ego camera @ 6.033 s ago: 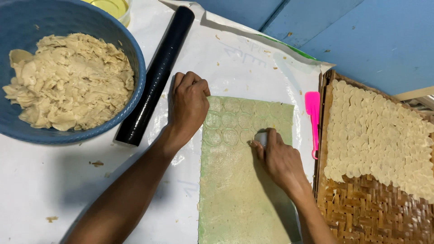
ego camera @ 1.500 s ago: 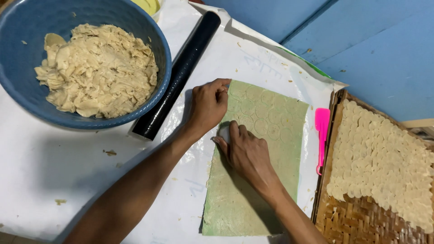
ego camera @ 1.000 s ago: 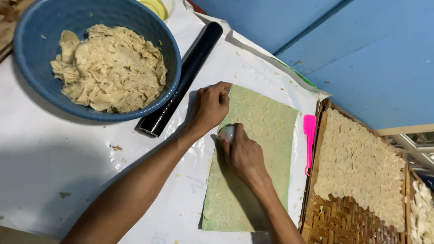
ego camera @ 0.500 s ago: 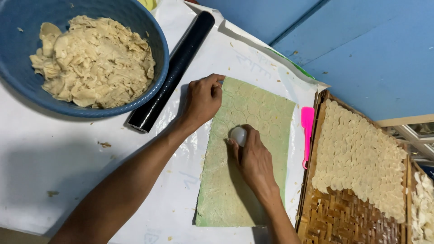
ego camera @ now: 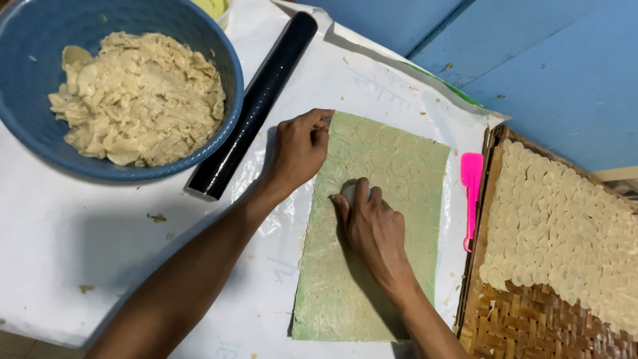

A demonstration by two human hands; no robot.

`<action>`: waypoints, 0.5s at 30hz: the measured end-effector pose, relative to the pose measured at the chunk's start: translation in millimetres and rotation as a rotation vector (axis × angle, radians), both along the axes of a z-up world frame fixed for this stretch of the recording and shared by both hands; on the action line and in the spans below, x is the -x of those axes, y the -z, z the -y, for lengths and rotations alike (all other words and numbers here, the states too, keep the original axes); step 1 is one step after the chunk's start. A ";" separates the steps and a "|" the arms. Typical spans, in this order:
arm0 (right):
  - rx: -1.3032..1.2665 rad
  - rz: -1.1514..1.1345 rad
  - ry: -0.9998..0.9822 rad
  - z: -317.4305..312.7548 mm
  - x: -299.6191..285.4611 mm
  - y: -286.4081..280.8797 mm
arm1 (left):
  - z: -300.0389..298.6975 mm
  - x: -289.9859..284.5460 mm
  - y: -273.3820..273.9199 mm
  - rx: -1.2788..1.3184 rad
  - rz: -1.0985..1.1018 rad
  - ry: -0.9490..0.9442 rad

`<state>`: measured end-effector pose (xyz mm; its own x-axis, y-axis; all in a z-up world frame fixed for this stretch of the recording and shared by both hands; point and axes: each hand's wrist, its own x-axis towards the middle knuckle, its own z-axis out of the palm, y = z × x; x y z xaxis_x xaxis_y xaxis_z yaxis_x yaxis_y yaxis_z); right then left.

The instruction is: Rolling out a thin layer of dough on a plastic sheet and then stamping out small circular shapes using a round tool.

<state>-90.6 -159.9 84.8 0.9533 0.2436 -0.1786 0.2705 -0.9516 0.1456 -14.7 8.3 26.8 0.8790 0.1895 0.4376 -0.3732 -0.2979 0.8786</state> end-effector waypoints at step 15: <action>-0.346 -0.105 0.144 53.7 -12.9 0.3 | -2.1 3.7 -4.7 0.016 -0.012 0.023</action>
